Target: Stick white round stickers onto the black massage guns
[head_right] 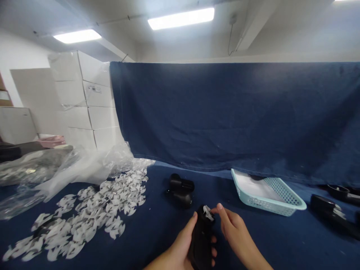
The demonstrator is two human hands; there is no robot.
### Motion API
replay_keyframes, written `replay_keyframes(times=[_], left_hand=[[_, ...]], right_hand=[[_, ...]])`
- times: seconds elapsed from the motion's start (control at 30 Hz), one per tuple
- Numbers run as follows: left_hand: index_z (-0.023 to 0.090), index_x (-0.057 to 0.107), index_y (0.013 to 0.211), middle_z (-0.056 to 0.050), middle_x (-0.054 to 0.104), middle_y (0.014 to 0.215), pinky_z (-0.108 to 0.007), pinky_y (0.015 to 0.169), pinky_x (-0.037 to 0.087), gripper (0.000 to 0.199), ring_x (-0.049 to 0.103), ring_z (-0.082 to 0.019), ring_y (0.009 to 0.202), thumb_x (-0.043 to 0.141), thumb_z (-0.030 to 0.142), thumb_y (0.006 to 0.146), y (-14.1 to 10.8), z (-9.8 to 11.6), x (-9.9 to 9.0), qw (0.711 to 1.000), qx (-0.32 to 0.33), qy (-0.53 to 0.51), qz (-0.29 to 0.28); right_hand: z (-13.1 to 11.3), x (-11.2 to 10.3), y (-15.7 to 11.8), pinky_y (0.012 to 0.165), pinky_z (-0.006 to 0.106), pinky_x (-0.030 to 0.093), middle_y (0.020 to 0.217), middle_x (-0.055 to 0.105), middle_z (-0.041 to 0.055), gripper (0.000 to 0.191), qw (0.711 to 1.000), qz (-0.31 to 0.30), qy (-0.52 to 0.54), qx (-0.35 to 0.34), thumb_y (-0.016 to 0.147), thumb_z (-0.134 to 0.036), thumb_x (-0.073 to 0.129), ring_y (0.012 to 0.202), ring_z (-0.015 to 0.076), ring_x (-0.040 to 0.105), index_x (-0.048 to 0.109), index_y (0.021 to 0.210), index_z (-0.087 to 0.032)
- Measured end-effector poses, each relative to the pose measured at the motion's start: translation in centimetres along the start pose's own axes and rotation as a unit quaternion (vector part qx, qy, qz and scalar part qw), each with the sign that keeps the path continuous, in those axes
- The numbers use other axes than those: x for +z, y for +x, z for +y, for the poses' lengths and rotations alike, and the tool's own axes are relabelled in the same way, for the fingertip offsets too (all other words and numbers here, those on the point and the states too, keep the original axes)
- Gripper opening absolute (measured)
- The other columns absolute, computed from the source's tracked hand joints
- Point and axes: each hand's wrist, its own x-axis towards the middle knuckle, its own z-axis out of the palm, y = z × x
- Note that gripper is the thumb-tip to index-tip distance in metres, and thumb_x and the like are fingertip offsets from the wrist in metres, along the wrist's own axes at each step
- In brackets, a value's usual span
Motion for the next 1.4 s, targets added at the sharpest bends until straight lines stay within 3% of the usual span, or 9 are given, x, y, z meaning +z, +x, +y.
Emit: replay_keyframes(times=[0.27,0.47,0.7,0.9,1.07,1.17,1.4], left_hand=[[0.003,0.071,0.077,-0.012,0.064,0.059,-0.028,0.052,0.049,0.090,0.062,-0.019,0.050,0.024,0.078,0.092,0.3,-0.1,-0.3,0.999,0.004,-0.035,0.006],[0.007,0.069,0.100,-0.010,0.069,0.070,-0.031,0.052,0.050,0.079,0.064,-0.020,0.051,0.025,0.072,0.095,0.3,-0.2,-0.2,0.998,0.029,-0.059,0.007],[0.007,0.065,0.112,-0.009,0.069,0.074,-0.031,0.051,0.052,0.074,0.065,-0.020,0.052,0.034,0.072,0.094,0.3,-0.4,-0.5,0.996,0.058,-0.063,-0.011],[0.009,0.064,0.113,-0.008,0.069,0.077,-0.030,0.051,0.052,0.069,0.067,-0.020,0.055,0.036,0.070,0.095,0.9,-0.6,-0.9,0.995,0.074,-0.063,-0.028],[0.008,0.068,0.103,-0.010,0.070,0.079,-0.029,0.050,0.052,0.068,0.067,-0.020,0.055,0.037,0.068,0.096,0.9,-0.8,-0.9,0.995,0.082,-0.055,-0.032],[0.007,0.069,0.101,-0.010,0.070,0.080,-0.029,0.050,0.052,0.067,0.067,-0.019,0.055,0.038,0.067,0.096,0.7,-0.8,-0.7,0.995,0.087,-0.047,-0.030],[0.004,0.070,0.097,-0.010,0.068,0.081,-0.029,0.050,0.053,0.071,0.066,-0.019,0.054,0.038,0.068,0.095,0.8,-0.9,-0.8,0.996,0.080,-0.035,-0.033]], right_hand=[[-0.9,-0.2,0.0,0.040,0.025,0.026,0.040,0.035,-0.0093,0.081,0.999,-0.011,0.021,0.032,0.084,-0.079,0.032,0.035,0.0108,0.033,0.067,0.100,-0.007],[-2.0,0.0,-0.8,0.043,0.025,0.029,0.040,0.034,-0.0094,0.077,0.999,-0.018,0.018,0.021,0.082,-0.078,0.037,0.036,0.0107,0.035,0.070,0.094,-0.009],[-1.2,0.3,-0.4,0.044,0.024,0.027,0.042,0.034,-0.0085,0.082,1.000,-0.021,-0.005,0.006,0.081,-0.082,0.037,0.039,0.0109,0.034,0.073,0.098,-0.010],[-1.8,0.4,-1.2,0.050,0.026,0.039,0.046,0.054,-0.0006,0.070,0.998,-0.009,-0.049,-0.046,0.088,-0.074,0.039,0.050,0.0189,0.056,0.076,0.101,-0.016],[-2.3,0.4,-1.6,0.067,0.028,0.050,0.074,0.074,0.0047,0.063,0.994,-0.012,-0.074,-0.084,0.091,-0.068,0.039,0.072,0.0245,0.069,0.075,0.109,-0.020],[-2.3,0.5,-1.7,0.067,0.029,0.052,0.075,0.075,0.0037,0.061,0.993,-0.020,-0.081,-0.079,0.092,-0.066,0.037,0.070,0.0238,0.069,0.073,0.115,-0.022],[-1.8,0.4,-1.5,0.049,0.026,0.044,0.058,0.065,0.0004,0.059,0.995,-0.022,-0.077,-0.057,0.093,-0.065,0.036,0.055,0.0204,0.062,0.069,0.119,-0.024]])
